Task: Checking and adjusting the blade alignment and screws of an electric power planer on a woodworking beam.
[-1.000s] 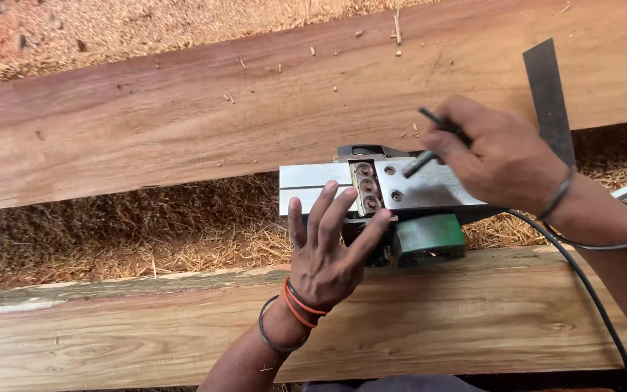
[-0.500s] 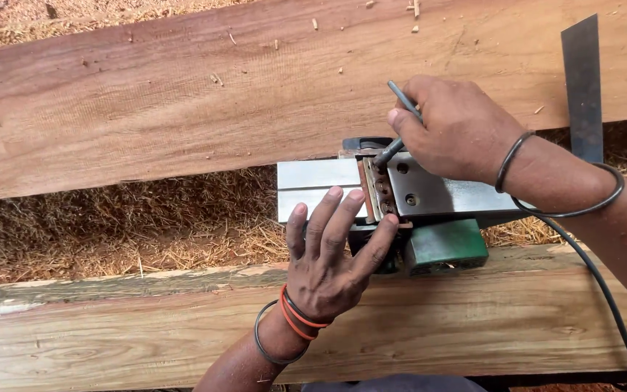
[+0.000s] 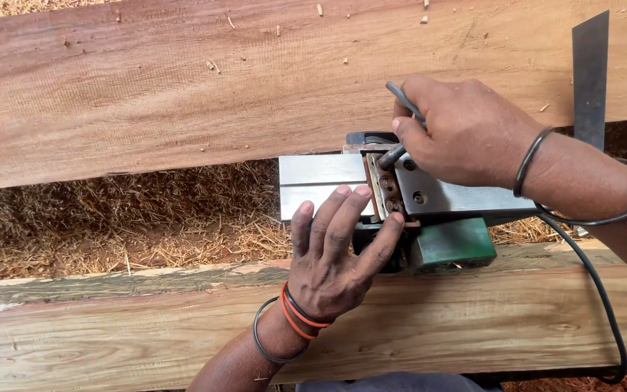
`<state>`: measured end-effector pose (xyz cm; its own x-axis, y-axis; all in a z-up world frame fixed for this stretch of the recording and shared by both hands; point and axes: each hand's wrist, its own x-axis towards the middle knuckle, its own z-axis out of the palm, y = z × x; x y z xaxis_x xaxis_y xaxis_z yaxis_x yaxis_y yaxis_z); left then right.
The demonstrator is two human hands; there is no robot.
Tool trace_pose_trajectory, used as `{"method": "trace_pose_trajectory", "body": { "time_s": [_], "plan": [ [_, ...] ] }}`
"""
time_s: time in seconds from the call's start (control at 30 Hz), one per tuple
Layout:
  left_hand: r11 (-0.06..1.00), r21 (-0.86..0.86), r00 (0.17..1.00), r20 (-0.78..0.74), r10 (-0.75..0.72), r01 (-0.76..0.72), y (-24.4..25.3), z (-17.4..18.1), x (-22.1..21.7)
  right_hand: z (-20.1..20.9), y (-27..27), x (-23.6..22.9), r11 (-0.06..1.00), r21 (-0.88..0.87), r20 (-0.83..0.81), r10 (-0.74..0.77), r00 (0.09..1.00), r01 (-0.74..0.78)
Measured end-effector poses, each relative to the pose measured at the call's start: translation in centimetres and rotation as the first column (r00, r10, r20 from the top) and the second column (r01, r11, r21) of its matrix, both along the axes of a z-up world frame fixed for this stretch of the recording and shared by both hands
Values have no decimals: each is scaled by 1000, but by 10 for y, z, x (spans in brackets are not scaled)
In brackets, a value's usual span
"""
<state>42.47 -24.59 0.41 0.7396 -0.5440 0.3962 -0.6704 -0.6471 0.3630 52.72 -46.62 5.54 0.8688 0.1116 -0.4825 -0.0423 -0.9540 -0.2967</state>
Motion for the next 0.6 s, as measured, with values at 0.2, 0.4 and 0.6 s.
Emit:
{"method": "trace_pose_trajectory", "body": {
  "time_s": [0.2, 0.4, 0.6],
  "plan": [
    [1000, -7, 1000, -5, -8, 8, 0, 2, 1, 3, 4, 0, 999, -42, -6, -30, 1000, 30],
    [1000, -9, 1000, -23, -19, 19, 1, -1, 0, -7, 1, 12, 994, -87, -155, -83, 984, 70],
    [999, -11, 999, -30, -32, 32, 3, -1, 1, -6, 2, 9, 990, -98, -172, -113, 979, 97]
  ]
}}
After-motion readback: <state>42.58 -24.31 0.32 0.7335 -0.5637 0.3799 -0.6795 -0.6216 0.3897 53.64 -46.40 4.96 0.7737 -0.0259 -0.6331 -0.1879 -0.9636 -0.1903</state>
